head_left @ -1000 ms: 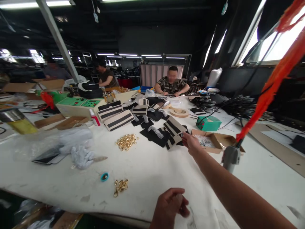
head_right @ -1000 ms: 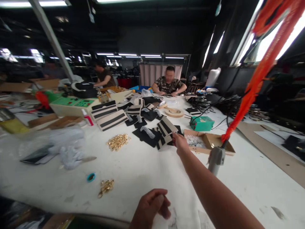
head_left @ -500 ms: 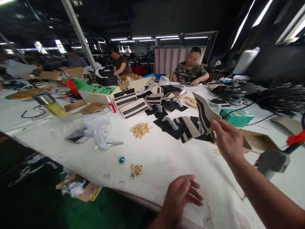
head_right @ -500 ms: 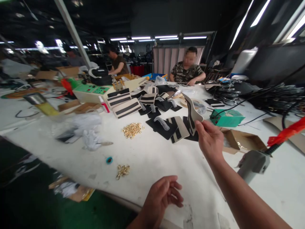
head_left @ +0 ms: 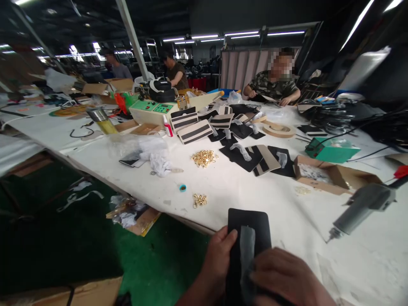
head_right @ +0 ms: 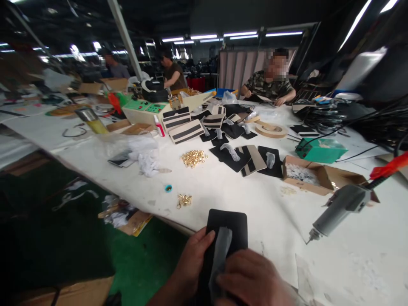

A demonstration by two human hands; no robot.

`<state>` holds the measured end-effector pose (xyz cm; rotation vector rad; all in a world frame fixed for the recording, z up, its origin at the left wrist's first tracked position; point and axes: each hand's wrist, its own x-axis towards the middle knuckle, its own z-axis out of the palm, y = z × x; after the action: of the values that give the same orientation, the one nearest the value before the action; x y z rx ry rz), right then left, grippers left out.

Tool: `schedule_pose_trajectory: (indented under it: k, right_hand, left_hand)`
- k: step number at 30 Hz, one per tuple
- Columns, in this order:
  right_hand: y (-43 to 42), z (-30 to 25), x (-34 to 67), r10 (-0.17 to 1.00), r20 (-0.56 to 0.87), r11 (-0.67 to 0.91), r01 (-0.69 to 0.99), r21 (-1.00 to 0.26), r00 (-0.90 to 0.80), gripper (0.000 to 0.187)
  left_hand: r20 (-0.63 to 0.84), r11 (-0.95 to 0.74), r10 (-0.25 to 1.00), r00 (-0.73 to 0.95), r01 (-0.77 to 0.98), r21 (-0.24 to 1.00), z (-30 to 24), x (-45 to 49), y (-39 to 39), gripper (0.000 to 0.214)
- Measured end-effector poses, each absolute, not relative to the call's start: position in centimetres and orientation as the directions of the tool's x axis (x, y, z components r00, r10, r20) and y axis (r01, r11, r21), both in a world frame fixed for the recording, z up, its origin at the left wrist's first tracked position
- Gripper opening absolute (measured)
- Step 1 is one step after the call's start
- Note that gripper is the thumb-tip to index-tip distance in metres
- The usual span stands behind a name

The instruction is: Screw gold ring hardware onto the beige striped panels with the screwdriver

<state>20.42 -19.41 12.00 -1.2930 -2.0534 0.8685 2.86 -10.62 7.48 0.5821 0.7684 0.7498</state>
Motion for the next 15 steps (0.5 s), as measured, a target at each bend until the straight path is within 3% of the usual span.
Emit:
schedule_pose_trajectory:
  k: [4, 6, 10, 15]
  right_hand:
    - [-13.8, 15.0, 18.8, 0.955, 0.294, 0.262, 0.573, -0.777, -0.038, 0.019]
    - [-9.5, 13.9, 17.9, 0.957, 0.289, 0.224, 0.583, -0.781, 0.019, 0.021]
    - [-1.9, 9.2, 16.1, 0.986, 0.132, 0.165, 0.718, -0.676, -0.102, 0.028]
    - [1.2, 6.1, 14.7, 0.982, 0.111, 0.190, 0.788, -0.585, -0.154, 0.027]
  left_hand:
    - [-0.413, 0.582, 0.804, 0.429, -0.423, 0.694, 6.6, 1.7, -11.7, 0.052]
    - [-0.434, 0.586, 0.805, 0.403, -0.429, 0.687, 6.1, 1.0, -12.1, 0.055]
    - [-0.449, 0.581, 0.811, 0.376, -0.421, 0.697, 5.1, -0.5, -13.1, 0.055]
    - [-0.450, 0.545, 0.837, 0.310, -0.418, 0.726, 4.2, -1.8, -13.3, 0.051]
